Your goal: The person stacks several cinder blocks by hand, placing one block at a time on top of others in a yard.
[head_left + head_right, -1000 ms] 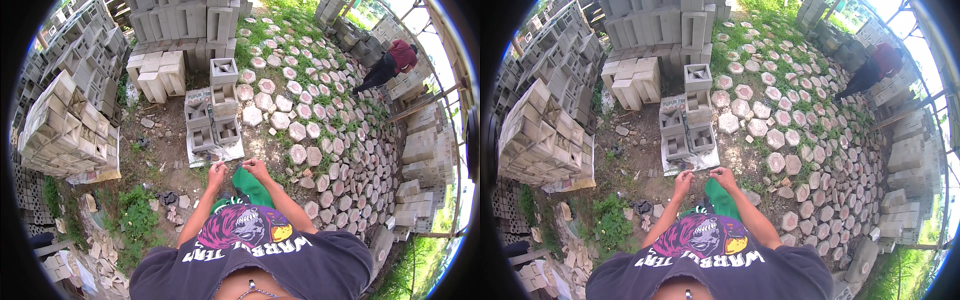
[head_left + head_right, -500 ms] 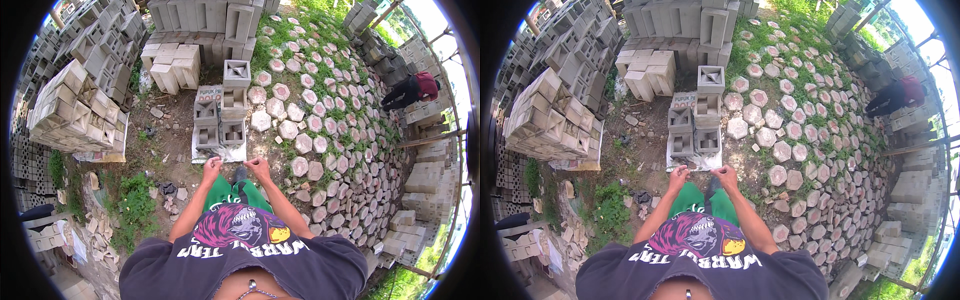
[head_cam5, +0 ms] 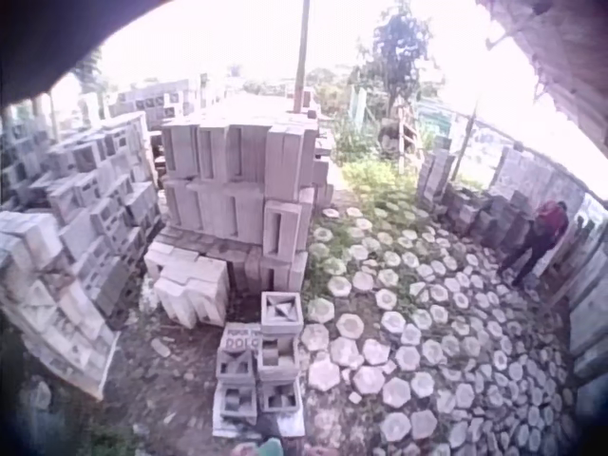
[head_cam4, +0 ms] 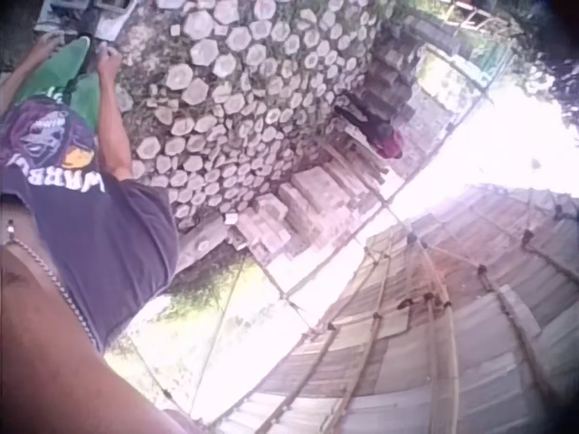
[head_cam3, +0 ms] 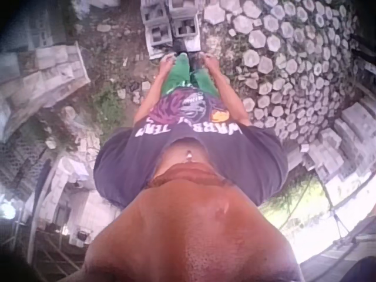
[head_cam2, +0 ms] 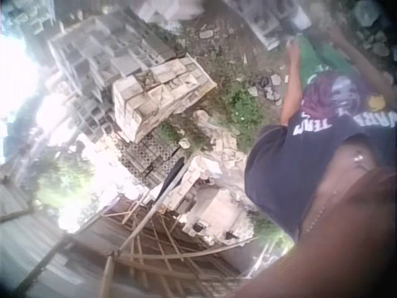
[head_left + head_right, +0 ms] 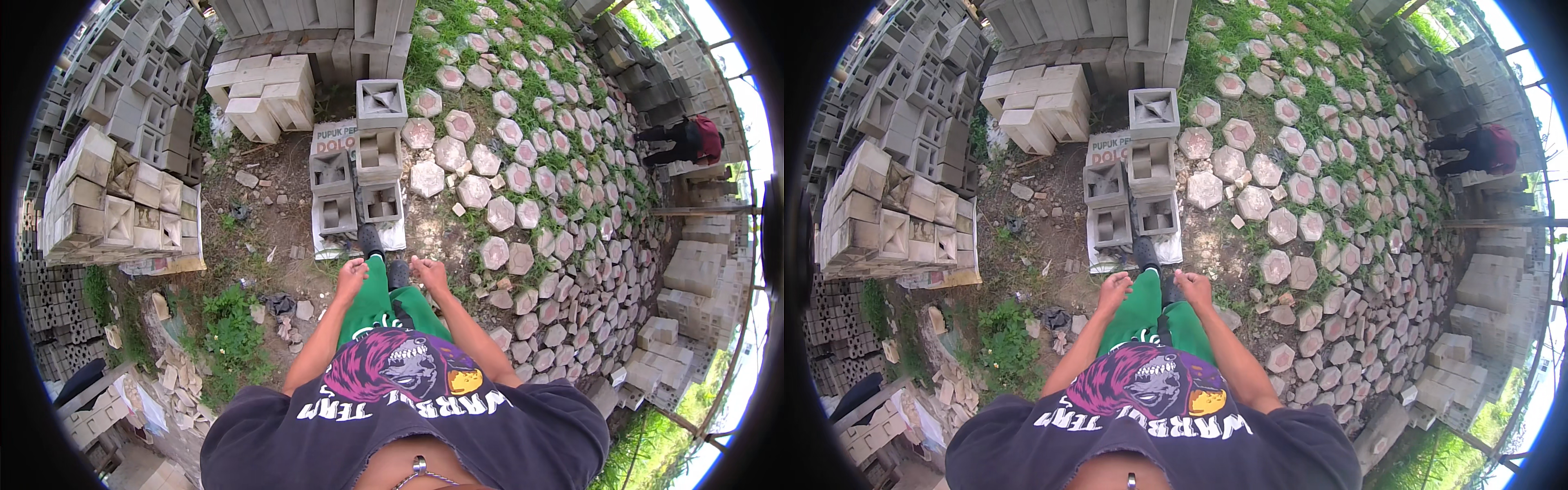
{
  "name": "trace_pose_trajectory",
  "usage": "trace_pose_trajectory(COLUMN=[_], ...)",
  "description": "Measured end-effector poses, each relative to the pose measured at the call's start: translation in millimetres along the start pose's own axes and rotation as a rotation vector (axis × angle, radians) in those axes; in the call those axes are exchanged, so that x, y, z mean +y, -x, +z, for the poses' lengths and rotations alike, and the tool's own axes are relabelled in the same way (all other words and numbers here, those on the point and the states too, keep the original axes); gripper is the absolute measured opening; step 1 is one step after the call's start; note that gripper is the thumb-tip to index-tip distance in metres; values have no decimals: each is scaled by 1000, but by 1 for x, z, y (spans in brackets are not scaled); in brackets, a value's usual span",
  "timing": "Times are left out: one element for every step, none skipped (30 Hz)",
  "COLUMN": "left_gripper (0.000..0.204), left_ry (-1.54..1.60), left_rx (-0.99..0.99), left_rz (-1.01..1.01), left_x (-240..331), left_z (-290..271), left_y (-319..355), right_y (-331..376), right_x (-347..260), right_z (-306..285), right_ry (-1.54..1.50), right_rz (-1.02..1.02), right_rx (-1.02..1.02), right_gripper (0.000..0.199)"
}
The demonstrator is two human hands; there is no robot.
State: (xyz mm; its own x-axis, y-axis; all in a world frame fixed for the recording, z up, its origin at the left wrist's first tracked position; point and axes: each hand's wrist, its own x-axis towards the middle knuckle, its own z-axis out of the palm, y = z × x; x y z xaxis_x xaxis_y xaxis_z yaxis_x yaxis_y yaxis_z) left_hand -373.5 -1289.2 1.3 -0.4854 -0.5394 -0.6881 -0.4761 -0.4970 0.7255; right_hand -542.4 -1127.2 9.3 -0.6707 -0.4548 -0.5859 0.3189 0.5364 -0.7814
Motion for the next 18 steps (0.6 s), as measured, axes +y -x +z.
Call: trace_pose_trajectory(left_gripper=[40, 40, 40, 40, 40, 39, 39, 38, 38, 38, 38, 37, 36, 35, 35, 36, 37, 39], left_ry=[14, 28, 22, 29, 36, 20, 22, 3, -15, -23, -26, -27, -27, 1, 3, -12, -29, -10], left_rx=[-2, -10, -31, -30, -31, -44, -53, -55, -56, -53, -62, -44, -26, -19, -13, -20, -25, -39], left_rz=[-16, -30, -26, -32, -36, -33, -29, -24, -19, -38, -41, -65, -89, -109, -110, -114, -116, -118], left_x=[7, 18, 29, 39, 48, 57, 67, 73, 78, 83, 88, 92, 95, 95, 94, 91, 85, 78], left_z=[-2, -1, -2, -4, -4, -5, -6, -9, -11, -12, -15, -18, -18, -21, -24, -27, -32, -34], left_y=[-13, -24, -35, -47, -59, -70, -83, -93, -103, -112, -120, -127, -133, -143, -153, -162, -172, -184], right_y=[-9, -17, -25, -33, -42, -52, -64, -73, -81, -88, -93, -98, -105, -116, -124, -131, -137, -154], right_x=[-7, -16, -25, -34, -37, -40, -43, -46, -47, -47, -51, -54, -58, -63, -65, -67, -68, -67], right_z=[1, -1, -1, -1, -3, -3, -1, 4, 5, 0, 4, 9, 10, 10, 13, 17, 22, 23], right_ry=[-7, -13, -17, -37, -56, -116, -116, -158, -198, -207, -208, -175, -139, -84, -82, -73, -68, -62], right_rz=[22, 42, 42, 51, 57, 75, 72, 57, 41, 122, 127, 149, 172, 244, 245, 222, 199, 194], right_rx=[9, 25, 47, 62, 80, 63, 84, 84, 84, 19, 28, 69, 108, 60, 53, 68, 81, 68], right_gripper=[43, 46, 46, 51, 56, 56, 56, 55, 54, 44, 44, 39, 34, 26, 26, 26, 26, 26])
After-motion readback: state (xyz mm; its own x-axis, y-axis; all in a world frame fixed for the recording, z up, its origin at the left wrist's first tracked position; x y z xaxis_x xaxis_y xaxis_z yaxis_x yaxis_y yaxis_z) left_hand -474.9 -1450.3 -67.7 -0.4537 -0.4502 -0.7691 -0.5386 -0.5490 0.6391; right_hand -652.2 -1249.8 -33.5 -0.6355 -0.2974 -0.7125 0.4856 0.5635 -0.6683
